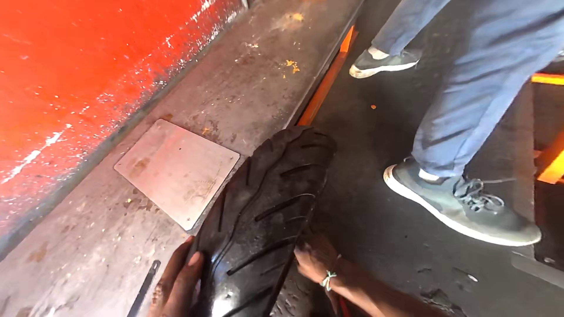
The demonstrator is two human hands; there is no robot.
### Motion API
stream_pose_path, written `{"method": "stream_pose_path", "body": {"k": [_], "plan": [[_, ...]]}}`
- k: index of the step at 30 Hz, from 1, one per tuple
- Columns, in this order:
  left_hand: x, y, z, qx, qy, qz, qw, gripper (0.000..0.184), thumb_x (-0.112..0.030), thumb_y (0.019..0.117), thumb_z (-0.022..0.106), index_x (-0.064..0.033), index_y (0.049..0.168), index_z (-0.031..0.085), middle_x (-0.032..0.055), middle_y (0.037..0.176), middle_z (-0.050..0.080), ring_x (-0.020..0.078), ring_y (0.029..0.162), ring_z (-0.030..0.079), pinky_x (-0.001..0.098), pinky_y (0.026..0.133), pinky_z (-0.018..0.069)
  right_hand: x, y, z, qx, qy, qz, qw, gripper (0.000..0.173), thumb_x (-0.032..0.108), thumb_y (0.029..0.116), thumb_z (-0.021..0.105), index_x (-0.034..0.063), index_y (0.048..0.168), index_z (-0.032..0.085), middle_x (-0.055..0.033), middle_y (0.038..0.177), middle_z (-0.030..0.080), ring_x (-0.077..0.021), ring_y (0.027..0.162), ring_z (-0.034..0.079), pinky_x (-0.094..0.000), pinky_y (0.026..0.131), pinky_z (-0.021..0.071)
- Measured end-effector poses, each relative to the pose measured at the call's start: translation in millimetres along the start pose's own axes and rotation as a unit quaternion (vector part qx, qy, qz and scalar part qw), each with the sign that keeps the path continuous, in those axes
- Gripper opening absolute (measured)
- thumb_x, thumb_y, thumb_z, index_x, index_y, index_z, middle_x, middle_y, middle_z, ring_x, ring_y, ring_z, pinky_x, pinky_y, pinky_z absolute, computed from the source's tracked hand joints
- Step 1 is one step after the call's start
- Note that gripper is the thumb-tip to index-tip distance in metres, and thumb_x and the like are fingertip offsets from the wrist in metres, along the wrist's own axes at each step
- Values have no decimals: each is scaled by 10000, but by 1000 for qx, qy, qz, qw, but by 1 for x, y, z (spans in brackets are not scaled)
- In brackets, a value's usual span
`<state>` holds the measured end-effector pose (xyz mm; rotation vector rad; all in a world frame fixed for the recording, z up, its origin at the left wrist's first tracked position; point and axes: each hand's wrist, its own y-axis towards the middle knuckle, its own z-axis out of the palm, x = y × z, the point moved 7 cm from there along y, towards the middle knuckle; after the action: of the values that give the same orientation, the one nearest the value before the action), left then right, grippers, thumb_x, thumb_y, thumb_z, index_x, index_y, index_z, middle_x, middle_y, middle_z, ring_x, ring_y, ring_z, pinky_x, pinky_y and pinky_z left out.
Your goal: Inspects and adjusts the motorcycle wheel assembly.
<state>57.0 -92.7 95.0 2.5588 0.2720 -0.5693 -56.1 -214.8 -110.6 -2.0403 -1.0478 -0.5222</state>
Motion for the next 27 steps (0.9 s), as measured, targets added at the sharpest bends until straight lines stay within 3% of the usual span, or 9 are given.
{"method": "stream_pose_path", "body": {"k": [3,8,10,13,16,20,22,24,27], "plan": [[0,5,0,-13,2,-4,1000,963,-576,787,803,58,1430,467,354,1404,525,264,1307,556,362,1091,444,30,-12,3,87,172,-12,981,853,171,948,677,31,1630,185,-283,1372,591,-411,1207,614,-562,1039,458],[2,4,0,2,-6,-6,1000,963,-564,796,803,61,1436,445,348,1428,503,245,1348,531,355,1127,420,-2,5,-4,-44,-45,-44,997,767,161,849,729,-6,1532,424,-256,1300,659,-437,1145,657,-616,928,501],[2,8,-1,-11,-2,-5,1000,965,-576,787,812,67,1420,470,355,1398,528,256,1317,558,357,1103,444,17,-4,3,50,40,-12,998,830,235,930,679,22,1610,255,-267,1338,614,-416,1206,620,-586,1012,475],[2,8,-1,-9,-5,-8,1000,972,-582,789,809,66,1426,462,346,1416,516,246,1332,544,353,1118,432,8,1,5,55,113,-54,991,806,151,943,662,-20,1606,237,-308,1432,543,-426,1321,549,-558,1122,407],[0,8,0,-1,3,-7,1000,962,-597,803,791,57,1428,466,334,1423,520,228,1344,535,337,1122,420,0,4,-6,-43,-12,-25,999,806,152,842,725,-22,1551,383,-247,1357,632,-413,1197,640,-569,985,497],[-3,11,0,-13,5,-2,1000,964,-593,785,810,48,1425,480,339,1403,537,244,1316,559,354,1102,445,18,-5,6,60,191,-12,980,838,205,927,713,18,1605,257,-276,1281,638,-396,1165,634,-562,1023,477],[-3,8,1,2,7,-1,1000,965,-593,792,799,39,1438,461,321,1430,517,224,1337,538,338,1121,424,-11,9,-1,38,76,-29,996,805,167,932,670,60,1618,262,-267,1358,602,-413,1247,594,-588,1052,450],[-5,6,1,6,9,-5,1000,970,-603,796,795,31,1448,457,316,1432,521,217,1337,539,331,1112,429,-17,8,-2,-28,-4,-21,999,840,158,853,717,33,1588,329,-269,1297,646,-421,1169,643,-576,966,500],[-8,11,1,-9,7,-1,1000,970,-584,780,818,53,1430,485,348,1397,544,263,1300,574,361,1079,467,28,-20,11,12,213,-20,977,882,149,900,718,-65,1593,215,-311,1373,578,-389,1240,606,-515,1078,457]]}}
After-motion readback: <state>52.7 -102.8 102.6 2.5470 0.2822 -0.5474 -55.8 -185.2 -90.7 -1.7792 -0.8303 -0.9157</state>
